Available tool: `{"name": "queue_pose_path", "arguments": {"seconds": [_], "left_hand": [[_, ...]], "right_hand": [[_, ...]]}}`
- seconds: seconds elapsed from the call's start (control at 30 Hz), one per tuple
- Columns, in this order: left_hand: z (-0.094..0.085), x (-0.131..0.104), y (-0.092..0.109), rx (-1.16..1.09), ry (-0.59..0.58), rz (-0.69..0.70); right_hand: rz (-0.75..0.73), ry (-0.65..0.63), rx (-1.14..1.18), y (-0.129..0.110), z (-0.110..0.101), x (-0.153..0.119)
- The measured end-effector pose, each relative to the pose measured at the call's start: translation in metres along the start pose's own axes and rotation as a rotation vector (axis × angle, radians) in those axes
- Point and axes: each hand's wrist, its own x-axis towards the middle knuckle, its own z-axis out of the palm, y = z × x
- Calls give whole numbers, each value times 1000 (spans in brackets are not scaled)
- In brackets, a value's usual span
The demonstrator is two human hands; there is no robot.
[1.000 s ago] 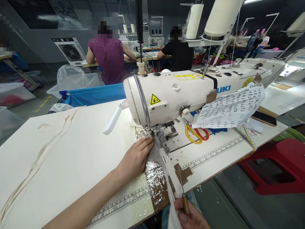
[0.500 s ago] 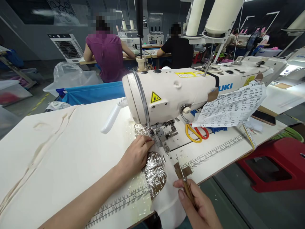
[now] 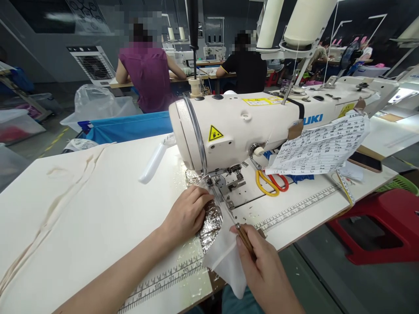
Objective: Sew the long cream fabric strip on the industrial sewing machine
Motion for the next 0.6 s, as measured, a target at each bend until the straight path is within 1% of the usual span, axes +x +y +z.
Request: {"name": "queue_pose_path", "arguments": {"seconds": [0.1,0.23,0.37,0.47,0.6], "left_hand": [[1,1,-1,32,-3,13],[2,1,-4,116,-23,-5],[4,1,-5,195,-63,-33],[5,1,-4,225,-75,-50],[5,1,-4,217,-57,-43]], "right_hand": [[-4,-13,-29,0,2,5],[-57,-9,-89,3,6,12],[-109,39,-157,5,12,18],[-175,64,-250,3,16,22],[-279,79,-333,0,17,25]]}}
